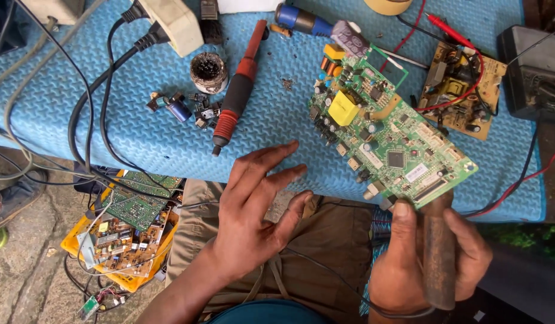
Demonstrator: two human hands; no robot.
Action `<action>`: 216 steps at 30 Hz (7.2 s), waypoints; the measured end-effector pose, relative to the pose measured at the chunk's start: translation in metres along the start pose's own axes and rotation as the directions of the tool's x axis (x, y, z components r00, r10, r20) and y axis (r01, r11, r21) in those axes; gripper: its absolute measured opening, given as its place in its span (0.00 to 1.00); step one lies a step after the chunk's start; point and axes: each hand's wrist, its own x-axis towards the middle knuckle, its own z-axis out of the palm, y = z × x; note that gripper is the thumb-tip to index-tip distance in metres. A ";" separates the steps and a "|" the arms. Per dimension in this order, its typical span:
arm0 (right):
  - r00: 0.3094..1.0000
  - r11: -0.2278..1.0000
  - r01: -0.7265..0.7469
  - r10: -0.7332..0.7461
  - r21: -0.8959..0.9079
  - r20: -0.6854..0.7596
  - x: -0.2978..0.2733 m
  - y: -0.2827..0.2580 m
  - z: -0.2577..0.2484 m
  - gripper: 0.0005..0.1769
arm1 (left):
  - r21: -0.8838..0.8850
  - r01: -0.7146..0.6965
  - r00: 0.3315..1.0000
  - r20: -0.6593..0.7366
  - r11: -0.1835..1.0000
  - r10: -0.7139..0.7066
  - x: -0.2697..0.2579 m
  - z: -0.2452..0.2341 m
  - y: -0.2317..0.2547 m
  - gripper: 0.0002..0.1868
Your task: Soldering components on a green electronic circuit board using a soldering iron.
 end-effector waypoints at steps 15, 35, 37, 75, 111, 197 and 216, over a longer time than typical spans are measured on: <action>0.990 0.978 -0.058 0.082 0.199 -0.117 -0.006 0.008 0.009 0.25 | -0.009 -0.199 0.916 0.353 0.980 0.190 0.026 0.020 -0.006 0.34; 0.999 0.973 0.046 -0.047 0.224 -0.004 -0.016 0.005 0.000 0.25 | 0.288 -0.485 0.875 0.143 0.826 0.463 0.028 0.029 -0.002 0.12; 0.998 0.974 0.068 -0.063 0.218 -0.027 -0.015 0.005 -0.006 0.23 | 0.275 -0.508 0.861 0.141 0.816 0.488 0.031 0.025 -0.006 0.13; 0.967 0.984 0.172 -0.179 0.053 0.179 -0.032 0.047 -0.043 0.20 | 0.224 -0.494 0.865 0.220 0.840 0.451 0.035 -0.040 -0.050 0.11; 0.983 0.987 0.055 -0.080 0.149 0.166 -0.033 0.032 -0.053 0.26 | 0.323 -0.730 0.636 0.643 0.603 0.427 0.039 -0.051 -0.035 0.14; 0.848 0.893 0.434 -0.358 -0.122 0.391 0.015 -0.044 0.027 0.10 | 0.098 -0.355 0.890 0.340 0.930 0.304 0.001 -0.021 -0.062 0.22; 0.875 0.913 0.333 -0.206 -0.235 0.438 0.002 -0.049 0.021 0.14 | 0.072 -0.358 0.896 0.307 0.931 0.321 0.002 -0.021 -0.061 0.22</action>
